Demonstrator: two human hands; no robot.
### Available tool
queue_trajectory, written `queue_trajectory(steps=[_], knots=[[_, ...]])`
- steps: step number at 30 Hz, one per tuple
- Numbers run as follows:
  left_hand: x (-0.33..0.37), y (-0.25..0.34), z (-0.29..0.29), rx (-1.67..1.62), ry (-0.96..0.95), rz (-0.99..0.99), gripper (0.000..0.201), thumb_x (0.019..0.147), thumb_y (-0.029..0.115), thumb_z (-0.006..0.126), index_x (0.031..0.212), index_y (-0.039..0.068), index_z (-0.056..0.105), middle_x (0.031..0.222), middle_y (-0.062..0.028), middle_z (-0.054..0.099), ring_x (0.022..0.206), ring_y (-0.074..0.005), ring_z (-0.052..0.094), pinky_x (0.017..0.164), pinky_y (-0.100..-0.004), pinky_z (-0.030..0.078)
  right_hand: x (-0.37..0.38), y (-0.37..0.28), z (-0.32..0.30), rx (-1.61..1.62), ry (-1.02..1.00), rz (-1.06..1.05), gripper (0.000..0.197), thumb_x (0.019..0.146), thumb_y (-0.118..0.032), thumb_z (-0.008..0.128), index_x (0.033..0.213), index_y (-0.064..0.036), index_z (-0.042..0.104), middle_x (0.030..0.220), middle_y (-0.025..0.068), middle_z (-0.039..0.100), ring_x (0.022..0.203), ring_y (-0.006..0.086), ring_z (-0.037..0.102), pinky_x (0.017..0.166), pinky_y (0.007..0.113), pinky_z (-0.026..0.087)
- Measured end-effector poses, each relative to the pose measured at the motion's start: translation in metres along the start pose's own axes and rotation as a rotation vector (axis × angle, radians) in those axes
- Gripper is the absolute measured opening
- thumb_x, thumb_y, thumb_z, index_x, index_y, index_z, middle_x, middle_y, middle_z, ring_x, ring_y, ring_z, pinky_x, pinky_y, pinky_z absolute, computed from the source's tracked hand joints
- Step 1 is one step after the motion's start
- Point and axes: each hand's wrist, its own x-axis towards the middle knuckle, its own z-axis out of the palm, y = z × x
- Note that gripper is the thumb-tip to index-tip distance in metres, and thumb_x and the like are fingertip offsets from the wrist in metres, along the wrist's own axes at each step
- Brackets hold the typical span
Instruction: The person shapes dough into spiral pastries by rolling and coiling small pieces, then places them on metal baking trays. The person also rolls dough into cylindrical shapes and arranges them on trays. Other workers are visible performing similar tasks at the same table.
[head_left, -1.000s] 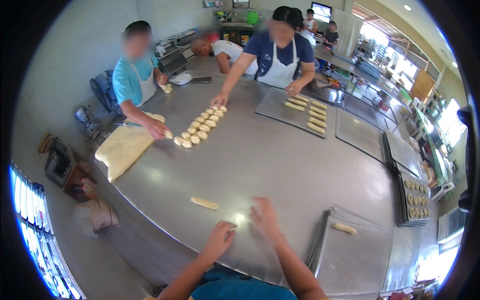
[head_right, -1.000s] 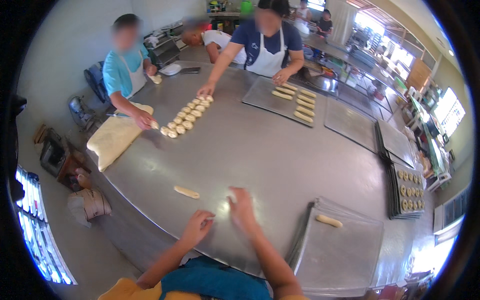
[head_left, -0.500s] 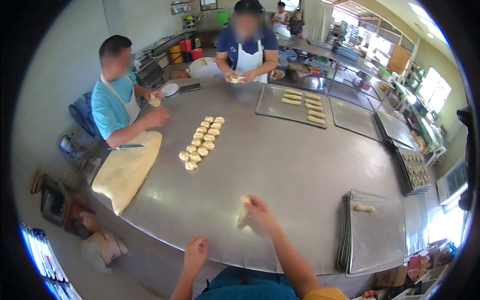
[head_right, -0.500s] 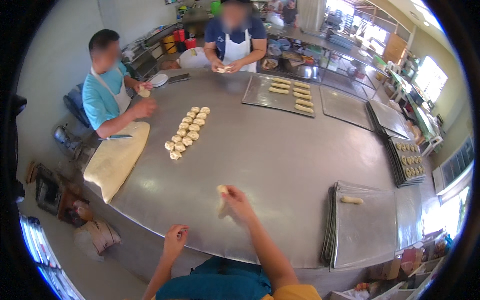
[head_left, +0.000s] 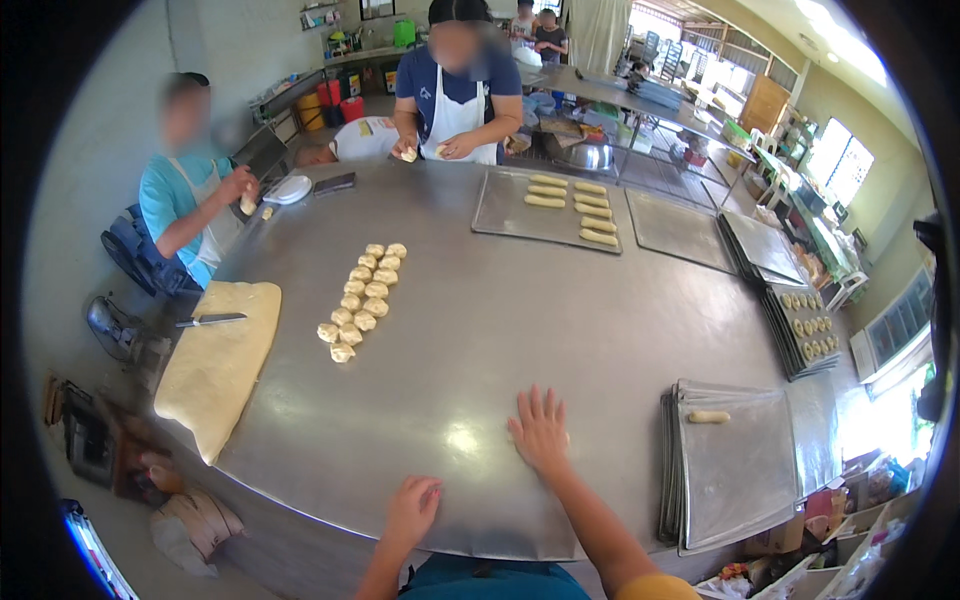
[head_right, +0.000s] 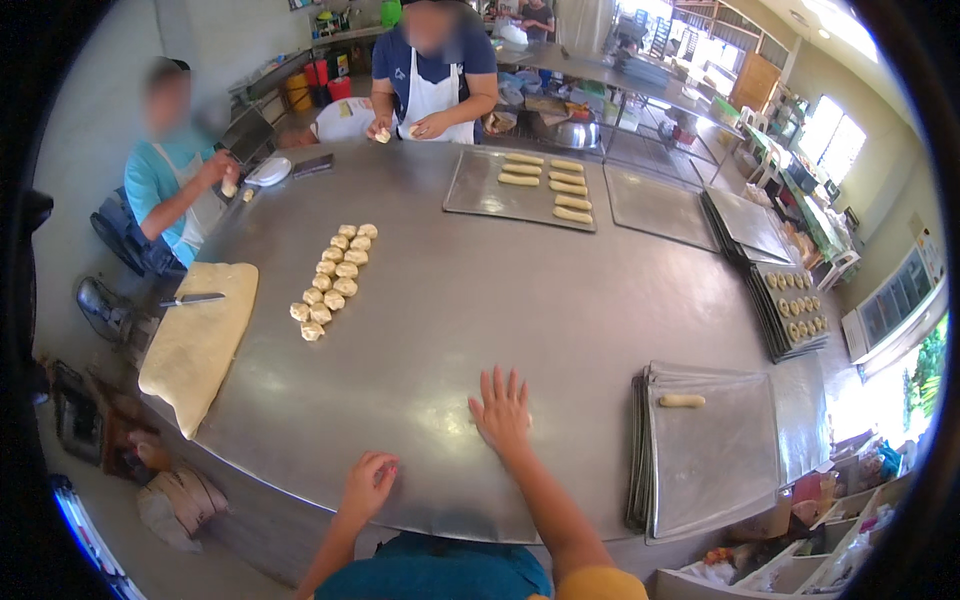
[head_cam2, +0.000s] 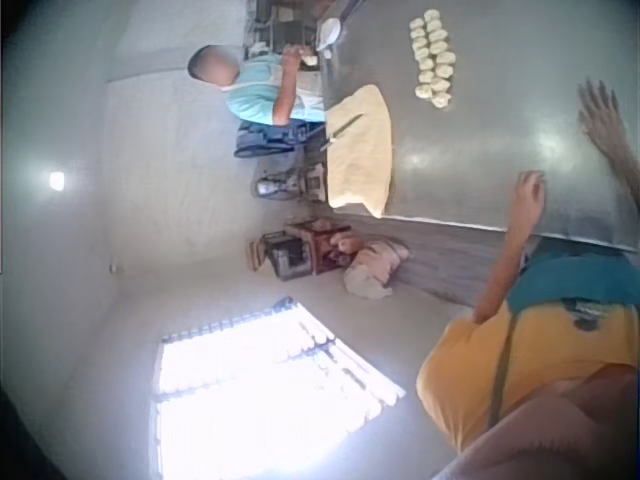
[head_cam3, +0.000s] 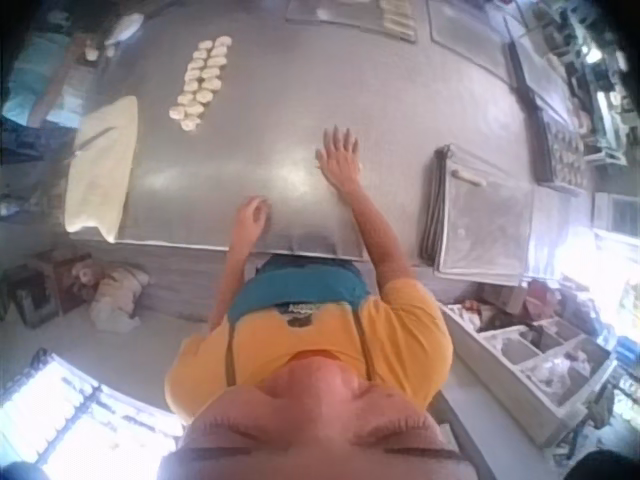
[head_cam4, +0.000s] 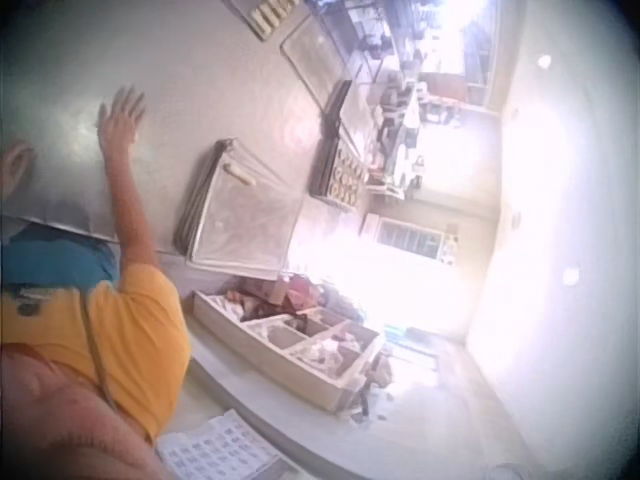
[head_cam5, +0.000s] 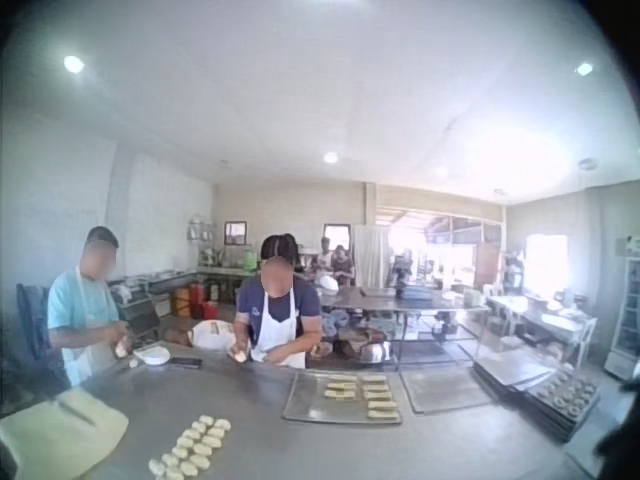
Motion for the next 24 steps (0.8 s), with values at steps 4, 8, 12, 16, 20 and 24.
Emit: queue_trajectory(steps=[4, 8, 12, 16, 20, 24], knots=[[0.005, 0.01, 0.011, -0.039, -0.056, 0.01, 0.019, 0.088, 0.008, 0.062, 0.107, 0.006, 0.067, 0.107, -0.0133, 0.064, 0.098, -0.0327, 0.063, 0.083, -0.0379, 0.051, 0.077, 0.022, 0.016, 0.073, 0.118, 0.083, 0.067, 0.096, -0.055, 0.044, 0.151, -0.0182, 0.037, 0.156, 0.0216, 0.028, 0.143, 0.0516, 0.019, 0.114, 0.066, 0.014], [0.004, 0.015, 0.017, 0.002, -0.09, 0.088, 0.02, 0.089, 0.007, 0.062, 0.108, 0.005, 0.067, 0.105, -0.0128, 0.063, 0.093, -0.0286, 0.065, 0.082, -0.035, 0.052, 0.094, 0.025, 0.014, -0.005, 0.133, 0.154, 0.067, 0.094, -0.057, 0.046, 0.151, -0.0221, 0.038, 0.157, 0.0209, 0.028, 0.143, 0.0513, 0.018, 0.112, 0.069, 0.012], [-0.004, 0.023, 0.022, 0.079, -0.173, 0.127, 0.02, 0.09, 0.009, 0.061, 0.109, 0.005, 0.067, 0.106, -0.0128, 0.063, 0.094, -0.0298, 0.064, 0.082, -0.0363, 0.052, 0.0, -0.008, -0.005, 0.01, -0.017, 0.07, 0.069, 0.092, -0.061, 0.047, 0.15, -0.0254, 0.038, 0.158, 0.0189, 0.027, 0.143, 0.0526, 0.018, 0.111, 0.071, 0.011], [-0.008, 0.031, 0.027, -0.005, -0.244, 0.104, 0.02, 0.09, 0.011, 0.061, 0.108, 0.006, 0.067, 0.105, -0.014, 0.064, 0.094, -0.0337, 0.063, 0.082, -0.0401, 0.051, -0.108, -0.04, -0.027, 0.095, -0.154, 0.027, 0.069, 0.089, -0.061, 0.052, 0.149, -0.0277, 0.042, 0.156, 0.0198, 0.03, 0.141, 0.0558, 0.018, 0.111, 0.071, 0.008], [-0.003, 0.034, 0.028, 0.022, -0.222, 0.127, 0.02, 0.091, 0.012, 0.061, 0.109, 0.006, 0.067, 0.106, -0.0147, 0.064, 0.094, -0.0344, 0.063, 0.082, -0.0405, 0.051, -0.091, -0.037, -0.022, 0.082, -0.072, 0.018, 0.067, 0.09, -0.062, 0.05, 0.149, -0.03, 0.041, 0.157, 0.019, 0.028, 0.141, 0.0564, 0.016, 0.111, 0.072, 0.008], [0.001, 0.031, 0.024, 0.055, -0.188, 0.145, 0.02, 0.091, 0.011, 0.06, 0.109, 0.005, 0.067, 0.108, -0.0157, 0.063, 0.096, -0.0346, 0.063, 0.082, -0.0401, 0.051, 0.032, -0.009, 0.006, 0.01, -0.145, 0.123, 0.067, 0.093, -0.066, 0.04, 0.15, -0.0303, 0.039, 0.161, 0.0171, 0.02, 0.144, 0.0542, 0.01, 0.113, 0.07, 0.005]])
